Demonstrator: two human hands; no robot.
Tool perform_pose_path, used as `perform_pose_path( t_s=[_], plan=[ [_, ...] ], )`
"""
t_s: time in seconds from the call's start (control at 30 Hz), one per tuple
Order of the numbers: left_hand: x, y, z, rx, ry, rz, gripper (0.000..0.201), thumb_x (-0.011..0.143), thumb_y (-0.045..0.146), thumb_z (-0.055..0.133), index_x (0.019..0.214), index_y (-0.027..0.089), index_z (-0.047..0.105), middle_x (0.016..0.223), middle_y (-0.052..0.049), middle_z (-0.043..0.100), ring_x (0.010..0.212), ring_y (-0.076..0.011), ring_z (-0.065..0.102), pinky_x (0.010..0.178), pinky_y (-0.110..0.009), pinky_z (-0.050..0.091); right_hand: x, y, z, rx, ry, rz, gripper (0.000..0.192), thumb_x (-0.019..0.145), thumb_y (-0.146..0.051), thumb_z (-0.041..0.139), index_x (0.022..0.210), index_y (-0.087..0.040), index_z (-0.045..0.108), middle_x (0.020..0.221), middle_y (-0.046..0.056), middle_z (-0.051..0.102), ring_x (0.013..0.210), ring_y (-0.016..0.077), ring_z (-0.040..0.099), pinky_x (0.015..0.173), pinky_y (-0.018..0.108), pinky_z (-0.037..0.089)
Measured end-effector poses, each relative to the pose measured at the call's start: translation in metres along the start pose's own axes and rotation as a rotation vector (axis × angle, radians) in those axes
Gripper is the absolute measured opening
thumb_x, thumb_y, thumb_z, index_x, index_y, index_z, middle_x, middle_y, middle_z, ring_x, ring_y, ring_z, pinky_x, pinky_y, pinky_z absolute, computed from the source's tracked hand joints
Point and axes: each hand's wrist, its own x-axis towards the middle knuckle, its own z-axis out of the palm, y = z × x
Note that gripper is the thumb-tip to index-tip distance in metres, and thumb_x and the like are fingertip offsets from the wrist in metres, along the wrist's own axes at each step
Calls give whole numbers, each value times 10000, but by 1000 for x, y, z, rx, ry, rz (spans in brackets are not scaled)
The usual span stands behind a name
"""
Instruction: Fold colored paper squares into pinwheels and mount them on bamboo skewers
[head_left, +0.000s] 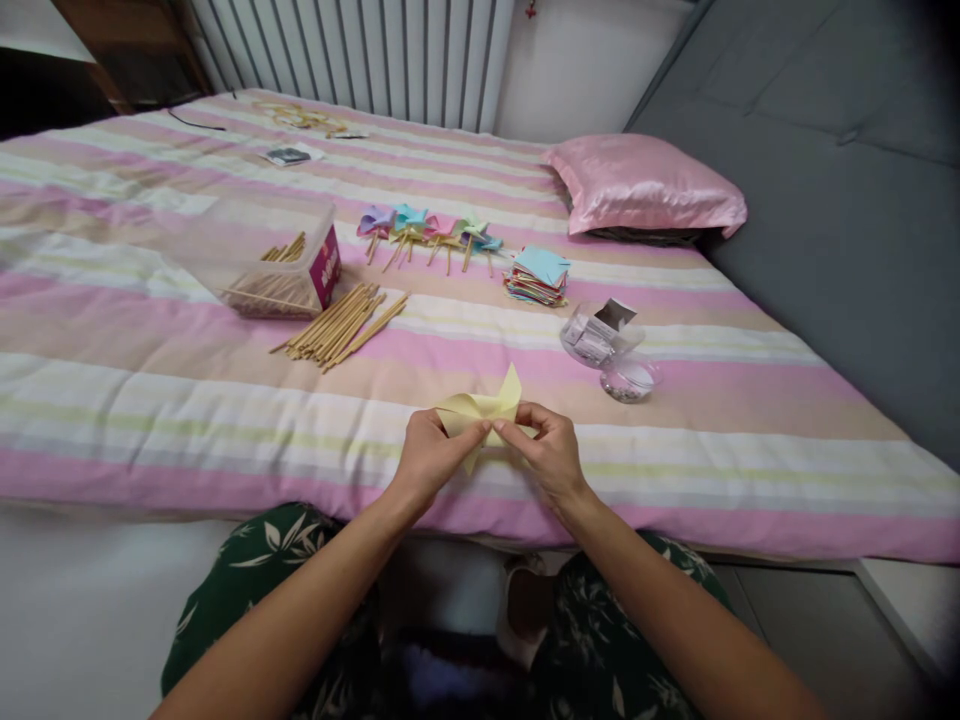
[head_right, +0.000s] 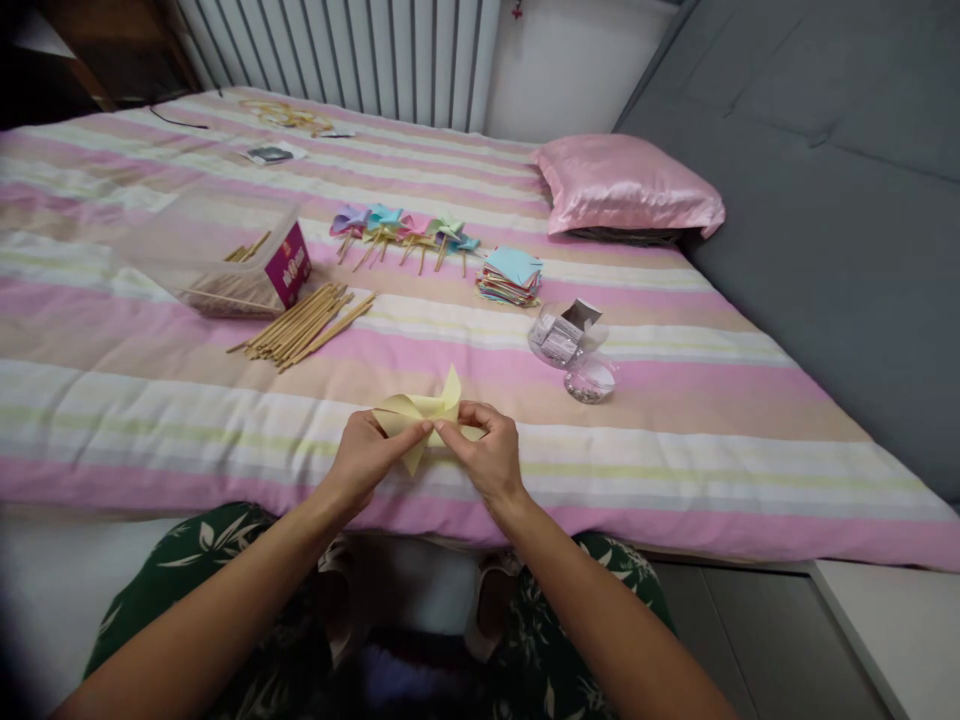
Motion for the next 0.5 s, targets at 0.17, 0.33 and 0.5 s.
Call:
perform_pose_path(
  t_s=[0.17,0.33,0.5],
  plan=[
    [1,-4,-1,29,-13,1,178,655,290,702,687,118,676,625,-15,624,571,-126,535,525,-216,397,0,-3,-1,23,-53,43,132,665,-289,672,658,-157,684,719,36,663,719,173,595,654,262,461],
    [1,-5,-1,35,-26,-30,205,652,305,707,722,112,694,648,-30,642,578,-131,545,525,-219,398,0,-1,0,73,-70,90,135,660,-285,662,627,-155,677,680,21,634,650,148,555,578,241,426],
    [1,1,-2,9,-81,-67,217,637,306,717,754,124,702,699,-38,669,617,-144,569,564,-224,414,1,-2,-3,169,-98,159,137,630,-274,687,584,-151,653,639,0,612,593,120,527,548,227,396]
  ],
)
